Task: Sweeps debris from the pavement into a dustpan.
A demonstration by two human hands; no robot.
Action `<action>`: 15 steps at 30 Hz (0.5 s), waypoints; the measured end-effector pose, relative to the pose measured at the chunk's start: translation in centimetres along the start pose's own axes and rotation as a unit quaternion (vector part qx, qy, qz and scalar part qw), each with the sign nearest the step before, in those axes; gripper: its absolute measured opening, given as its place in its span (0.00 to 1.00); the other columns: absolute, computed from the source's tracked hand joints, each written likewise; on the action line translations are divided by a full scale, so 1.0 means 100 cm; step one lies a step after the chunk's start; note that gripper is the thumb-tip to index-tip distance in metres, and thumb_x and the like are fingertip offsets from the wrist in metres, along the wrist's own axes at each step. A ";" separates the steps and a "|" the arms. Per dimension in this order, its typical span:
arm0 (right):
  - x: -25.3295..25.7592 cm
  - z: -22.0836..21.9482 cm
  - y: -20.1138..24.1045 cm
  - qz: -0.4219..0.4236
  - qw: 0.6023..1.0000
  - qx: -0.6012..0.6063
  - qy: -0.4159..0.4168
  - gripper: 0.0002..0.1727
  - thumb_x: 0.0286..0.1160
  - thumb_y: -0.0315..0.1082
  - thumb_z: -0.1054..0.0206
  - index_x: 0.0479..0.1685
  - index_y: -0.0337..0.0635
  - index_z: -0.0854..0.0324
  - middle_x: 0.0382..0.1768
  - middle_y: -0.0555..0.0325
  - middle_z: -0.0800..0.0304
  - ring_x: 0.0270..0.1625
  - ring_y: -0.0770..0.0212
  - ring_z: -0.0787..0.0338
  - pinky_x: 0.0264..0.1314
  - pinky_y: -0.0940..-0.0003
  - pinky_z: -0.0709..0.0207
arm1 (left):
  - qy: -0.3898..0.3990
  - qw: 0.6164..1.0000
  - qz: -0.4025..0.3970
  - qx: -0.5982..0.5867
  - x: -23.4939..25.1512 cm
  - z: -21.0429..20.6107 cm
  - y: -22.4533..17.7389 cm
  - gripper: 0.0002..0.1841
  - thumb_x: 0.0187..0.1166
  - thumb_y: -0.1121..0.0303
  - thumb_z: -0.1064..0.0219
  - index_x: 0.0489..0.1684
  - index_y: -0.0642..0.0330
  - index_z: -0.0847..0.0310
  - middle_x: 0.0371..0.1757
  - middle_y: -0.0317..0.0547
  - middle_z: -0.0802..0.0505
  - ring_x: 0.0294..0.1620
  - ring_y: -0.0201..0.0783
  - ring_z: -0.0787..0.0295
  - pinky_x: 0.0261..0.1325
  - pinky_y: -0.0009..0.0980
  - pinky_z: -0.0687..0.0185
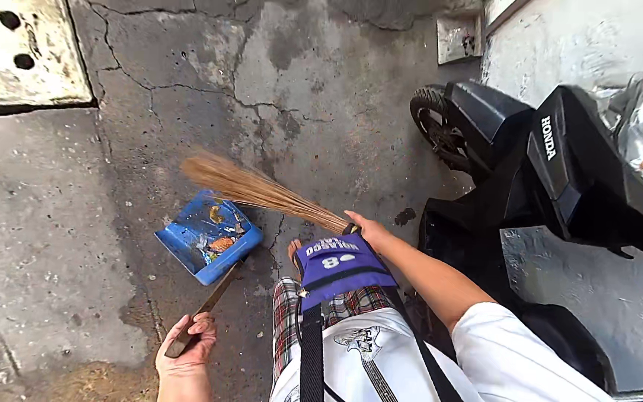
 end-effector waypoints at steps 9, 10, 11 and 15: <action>-0.018 0.066 -0.035 -0.247 0.867 0.368 -0.229 0.43 0.87 0.46 0.36 0.96 0.55 0.56 0.64 0.36 0.19 0.37 0.48 0.11 0.33 0.51 0.14 | -0.046 0.997 0.053 0.007 0.006 -0.051 -0.014 0.19 0.88 0.57 0.53 0.32 0.60 0.25 0.22 0.43 0.15 0.16 0.32 0.16 0.18 0.21 0.17; 0.005 0.074 -0.025 -0.273 0.839 0.407 -0.237 0.41 0.88 0.48 0.38 0.96 0.56 0.55 0.61 0.39 0.20 0.35 0.49 0.12 0.31 0.54 0.16 | -0.053 0.996 0.069 0.007 0.008 -0.059 -0.012 0.19 0.88 0.57 0.53 0.32 0.60 0.25 0.22 0.43 0.15 0.16 0.32 0.16 0.18 0.21 0.17; 0.031 0.077 -0.010 -0.289 0.828 0.423 -0.228 0.39 0.88 0.49 0.39 0.94 0.56 0.53 0.60 0.40 0.20 0.35 0.50 0.13 0.30 0.56 0.17 | -0.062 0.995 0.084 0.006 0.009 -0.064 -0.010 0.19 0.87 0.58 0.53 0.32 0.60 0.24 0.22 0.44 0.15 0.15 0.33 0.15 0.17 0.22 0.17; 0.135 0.048 0.084 -0.208 0.949 0.234 -0.035 0.43 0.76 0.40 0.29 0.92 0.50 0.46 0.70 0.37 0.19 0.57 0.45 0.09 0.57 0.47 0.13 | -0.092 0.989 0.116 0.027 0.004 -0.075 0.004 0.18 0.88 0.56 0.53 0.35 0.58 0.24 0.23 0.43 0.14 0.16 0.32 0.15 0.18 0.23 0.16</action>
Point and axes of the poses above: each hand's wrist, its own x-axis towards the middle knuckle, its own z-axis out of the back of the hand, y = z × x, the point moved 5 cm from there along x, towards the middle knuckle
